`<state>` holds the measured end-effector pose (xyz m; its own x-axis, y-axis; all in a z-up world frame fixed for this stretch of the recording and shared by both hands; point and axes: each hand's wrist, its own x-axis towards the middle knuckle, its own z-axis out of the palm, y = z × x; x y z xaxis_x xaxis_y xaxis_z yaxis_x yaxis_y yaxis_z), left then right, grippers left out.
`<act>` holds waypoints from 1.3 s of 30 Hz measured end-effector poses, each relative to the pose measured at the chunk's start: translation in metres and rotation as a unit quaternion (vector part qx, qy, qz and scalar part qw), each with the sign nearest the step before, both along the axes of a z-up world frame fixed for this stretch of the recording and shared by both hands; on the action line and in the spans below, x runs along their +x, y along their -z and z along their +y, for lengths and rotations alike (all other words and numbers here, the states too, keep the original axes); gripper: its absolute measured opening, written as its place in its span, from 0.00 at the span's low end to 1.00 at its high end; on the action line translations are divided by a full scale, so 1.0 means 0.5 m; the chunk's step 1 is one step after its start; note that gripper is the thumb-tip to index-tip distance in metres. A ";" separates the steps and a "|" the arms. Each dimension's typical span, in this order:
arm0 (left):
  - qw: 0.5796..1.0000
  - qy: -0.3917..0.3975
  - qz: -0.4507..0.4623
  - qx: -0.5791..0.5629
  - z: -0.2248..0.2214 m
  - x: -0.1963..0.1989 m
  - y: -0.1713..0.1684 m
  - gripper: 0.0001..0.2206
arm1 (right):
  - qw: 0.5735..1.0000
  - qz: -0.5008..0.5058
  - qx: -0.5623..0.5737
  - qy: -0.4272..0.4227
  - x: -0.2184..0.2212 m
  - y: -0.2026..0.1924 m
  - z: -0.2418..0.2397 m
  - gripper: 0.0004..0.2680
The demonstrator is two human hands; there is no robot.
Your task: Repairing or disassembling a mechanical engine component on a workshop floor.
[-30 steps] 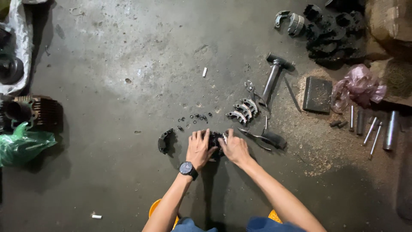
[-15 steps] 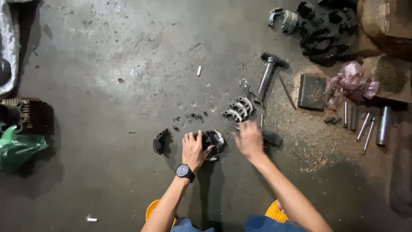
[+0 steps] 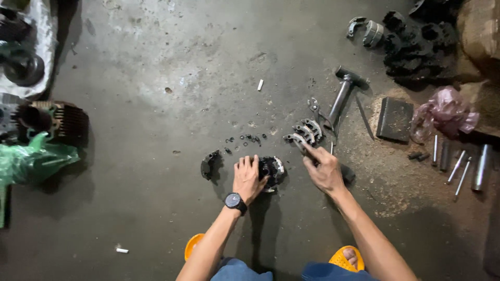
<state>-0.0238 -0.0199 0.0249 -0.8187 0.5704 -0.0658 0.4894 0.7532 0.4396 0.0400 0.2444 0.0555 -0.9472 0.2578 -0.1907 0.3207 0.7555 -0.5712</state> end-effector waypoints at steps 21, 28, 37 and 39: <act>0.999 -0.009 0.002 -0.034 0.003 0.017 0.050 0.35 | 0.819 -0.036 0.263 -0.509 -0.117 -0.001 -0.089 0.04; 1.000 -0.008 -0.013 -0.019 0.028 0.009 0.020 0.35 | 0.884 0.025 0.256 -0.390 -0.026 -0.033 -0.058 0.20; 0.997 0.008 0.029 -0.066 0.029 0.018 0.047 0.33 | 0.731 -0.086 0.377 -0.562 -0.098 0.053 -0.162 0.11; 0.999 -0.003 0.022 -0.047 0.034 0.023 0.041 0.33 | 0.798 0.029 0.242 -0.552 -0.131 0.041 -0.011 0.18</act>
